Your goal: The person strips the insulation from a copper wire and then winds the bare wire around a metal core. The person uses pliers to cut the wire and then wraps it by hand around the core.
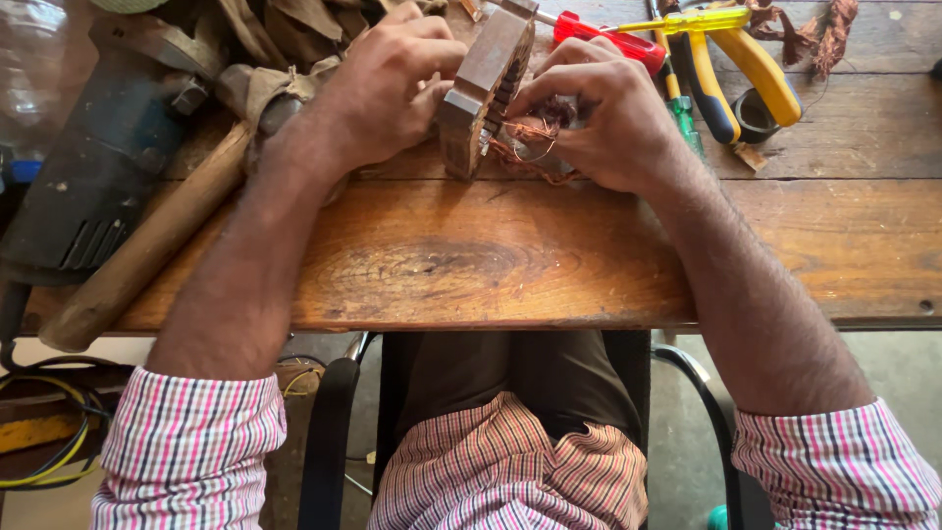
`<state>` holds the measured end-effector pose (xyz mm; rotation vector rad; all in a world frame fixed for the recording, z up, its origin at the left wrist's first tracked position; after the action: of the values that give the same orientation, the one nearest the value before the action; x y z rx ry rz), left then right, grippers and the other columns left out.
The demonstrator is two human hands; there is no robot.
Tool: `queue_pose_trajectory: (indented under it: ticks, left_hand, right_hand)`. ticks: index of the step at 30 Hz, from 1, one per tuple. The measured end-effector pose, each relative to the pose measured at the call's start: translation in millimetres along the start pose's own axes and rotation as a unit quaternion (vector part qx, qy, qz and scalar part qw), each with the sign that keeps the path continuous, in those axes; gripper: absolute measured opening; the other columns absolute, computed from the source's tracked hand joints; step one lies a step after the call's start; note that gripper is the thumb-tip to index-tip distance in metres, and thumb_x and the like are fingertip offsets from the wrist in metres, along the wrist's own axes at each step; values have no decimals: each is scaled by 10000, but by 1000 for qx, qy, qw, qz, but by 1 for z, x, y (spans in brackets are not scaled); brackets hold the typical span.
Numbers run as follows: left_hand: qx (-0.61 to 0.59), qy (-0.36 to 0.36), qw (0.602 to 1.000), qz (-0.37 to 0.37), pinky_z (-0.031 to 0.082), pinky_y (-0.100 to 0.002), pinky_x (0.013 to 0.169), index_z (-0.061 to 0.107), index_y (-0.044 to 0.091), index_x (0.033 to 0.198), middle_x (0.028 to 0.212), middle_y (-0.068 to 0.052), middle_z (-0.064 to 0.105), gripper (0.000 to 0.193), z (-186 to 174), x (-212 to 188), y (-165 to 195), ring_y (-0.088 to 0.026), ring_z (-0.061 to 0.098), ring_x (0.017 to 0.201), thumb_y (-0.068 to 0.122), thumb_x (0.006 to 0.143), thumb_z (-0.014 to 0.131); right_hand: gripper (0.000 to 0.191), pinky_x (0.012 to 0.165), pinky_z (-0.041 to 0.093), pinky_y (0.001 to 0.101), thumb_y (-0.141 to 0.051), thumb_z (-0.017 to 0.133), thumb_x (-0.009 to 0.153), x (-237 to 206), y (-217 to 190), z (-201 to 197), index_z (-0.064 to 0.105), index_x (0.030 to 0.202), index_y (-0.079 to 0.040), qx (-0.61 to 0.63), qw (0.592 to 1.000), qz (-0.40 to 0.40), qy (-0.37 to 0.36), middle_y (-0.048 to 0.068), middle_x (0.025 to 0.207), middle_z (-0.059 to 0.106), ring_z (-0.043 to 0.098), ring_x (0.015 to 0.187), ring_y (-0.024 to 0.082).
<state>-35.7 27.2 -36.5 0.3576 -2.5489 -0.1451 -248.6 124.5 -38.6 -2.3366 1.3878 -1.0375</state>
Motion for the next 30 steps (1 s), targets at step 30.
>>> queue_pose_trajectory:
  ticks: [30]
  left_hand:
    - [-89,-1,996,-4,498,-407,868,732,37,941,981,-74,676,132,-7,3,6,-280,583,1004,-8,819,752]
  right_hand:
    - [290,962,454,404,-203,926,845,3,9,10,691,984,-107,-68,997,36,21,33,1009,680,553,1055,242]
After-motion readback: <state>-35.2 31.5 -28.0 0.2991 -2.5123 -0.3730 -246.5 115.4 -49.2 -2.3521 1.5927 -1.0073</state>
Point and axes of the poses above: each hand's wrist, its own x-axis towards the middle knuckle, its own z-axis out of the palm, y = z × x, the point moved 3 cm from there along x, towards the middle knuckle
